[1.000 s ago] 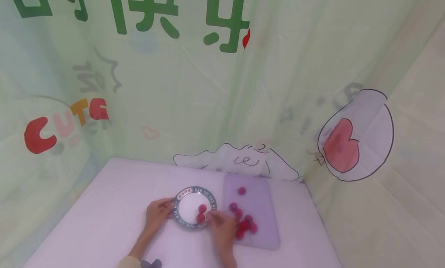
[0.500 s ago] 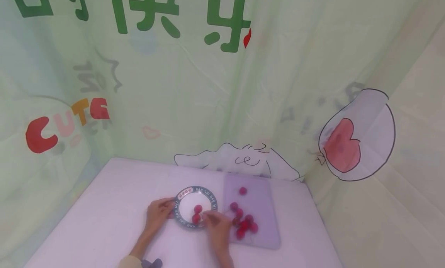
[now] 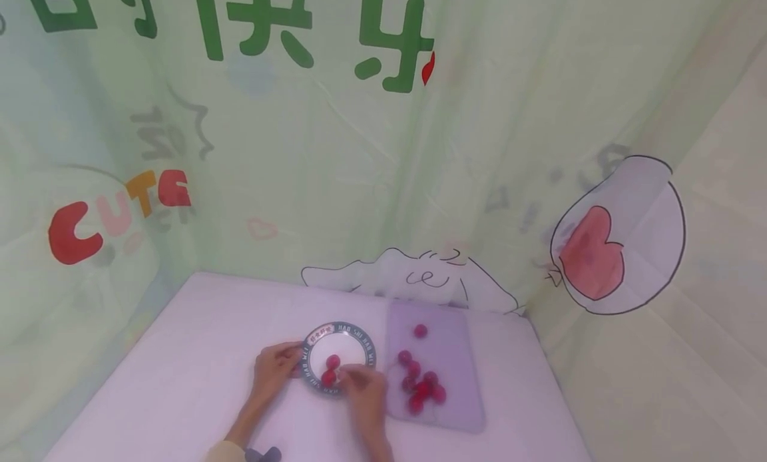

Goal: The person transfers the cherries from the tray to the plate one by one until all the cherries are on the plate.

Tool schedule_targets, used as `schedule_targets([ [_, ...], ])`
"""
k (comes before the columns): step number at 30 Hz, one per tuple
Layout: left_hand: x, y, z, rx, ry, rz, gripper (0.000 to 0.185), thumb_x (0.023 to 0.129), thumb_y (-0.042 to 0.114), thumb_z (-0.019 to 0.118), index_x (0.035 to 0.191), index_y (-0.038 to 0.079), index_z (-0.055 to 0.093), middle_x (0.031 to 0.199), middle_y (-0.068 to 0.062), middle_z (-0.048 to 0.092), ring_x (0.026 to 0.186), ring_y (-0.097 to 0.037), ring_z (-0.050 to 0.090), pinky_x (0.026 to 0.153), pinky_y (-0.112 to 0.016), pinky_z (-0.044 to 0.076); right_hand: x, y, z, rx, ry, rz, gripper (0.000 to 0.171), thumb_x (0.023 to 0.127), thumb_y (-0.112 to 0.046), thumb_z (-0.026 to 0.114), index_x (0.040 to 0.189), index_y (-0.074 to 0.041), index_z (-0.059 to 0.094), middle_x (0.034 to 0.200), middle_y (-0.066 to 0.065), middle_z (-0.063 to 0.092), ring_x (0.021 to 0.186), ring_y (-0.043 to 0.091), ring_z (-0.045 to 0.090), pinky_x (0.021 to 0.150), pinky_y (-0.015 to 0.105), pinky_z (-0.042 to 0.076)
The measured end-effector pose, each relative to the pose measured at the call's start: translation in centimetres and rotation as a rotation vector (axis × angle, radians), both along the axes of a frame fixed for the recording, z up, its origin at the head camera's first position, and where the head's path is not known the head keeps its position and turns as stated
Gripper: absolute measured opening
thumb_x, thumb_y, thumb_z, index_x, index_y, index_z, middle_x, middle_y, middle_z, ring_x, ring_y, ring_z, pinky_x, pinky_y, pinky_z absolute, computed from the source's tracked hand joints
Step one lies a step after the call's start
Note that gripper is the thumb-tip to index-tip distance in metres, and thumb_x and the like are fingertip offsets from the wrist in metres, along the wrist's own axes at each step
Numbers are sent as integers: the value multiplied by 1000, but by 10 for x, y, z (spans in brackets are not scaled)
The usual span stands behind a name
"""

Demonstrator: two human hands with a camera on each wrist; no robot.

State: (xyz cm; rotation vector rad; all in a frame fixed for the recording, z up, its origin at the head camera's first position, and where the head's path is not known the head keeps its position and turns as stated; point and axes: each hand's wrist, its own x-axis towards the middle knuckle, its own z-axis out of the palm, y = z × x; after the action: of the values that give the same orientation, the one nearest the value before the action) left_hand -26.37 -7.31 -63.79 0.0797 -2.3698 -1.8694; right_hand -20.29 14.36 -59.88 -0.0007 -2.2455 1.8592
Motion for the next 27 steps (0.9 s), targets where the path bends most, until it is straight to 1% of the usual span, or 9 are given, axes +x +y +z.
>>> schedule_targets([
  [6, -3, 0, -4, 7, -9, 0, 25, 105, 10, 74, 128, 4, 79, 92, -8, 75, 63, -11, 72, 61, -17, 62, 2, -4, 5, -11, -26, 8, 11, 96, -3, 81, 106, -3, 84, 97, 13, 83, 77, 24, 81, 70, 22, 67],
  [11, -4, 0, -5, 9, -9, 7, 25, 104, 9, 74, 128, 4, 79, 88, -6, 72, 62, -11, 72, 61, -18, 63, 1, -5, 6, -2, -18, 13, 10, 96, -1, 81, 106, -1, 84, 95, 15, 83, 75, 20, 80, 69, 24, 67],
  [14, -3, 0, -5, 4, 6, 9, 25, 104, 9, 74, 128, 3, 79, 88, -8, 73, 62, -10, 72, 60, -18, 63, 1, -6, 6, 10, -11, 12, 10, 95, 0, 81, 105, 0, 84, 93, 15, 82, 74, 19, 80, 69, 23, 67],
  [20, -1, 0, -4, 6, 3, 8, 25, 104, 9, 74, 128, 3, 79, 90, -8, 74, 62, -9, 71, 61, -18, 63, 0, -9, 3, 57, 7, 5, 9, 96, 1, 80, 104, 2, 84, 91, 14, 83, 72, 17, 79, 67, 20, 66],
  [27, -3, -1, -4, 5, -11, 2, 25, 105, 10, 73, 129, 5, 79, 91, -6, 74, 64, -12, 72, 62, -17, 63, 0, -11, 4, 141, 14, 6, 9, 96, 1, 80, 102, -3, 85, 89, 11, 83, 71, 11, 77, 66, 19, 65],
])
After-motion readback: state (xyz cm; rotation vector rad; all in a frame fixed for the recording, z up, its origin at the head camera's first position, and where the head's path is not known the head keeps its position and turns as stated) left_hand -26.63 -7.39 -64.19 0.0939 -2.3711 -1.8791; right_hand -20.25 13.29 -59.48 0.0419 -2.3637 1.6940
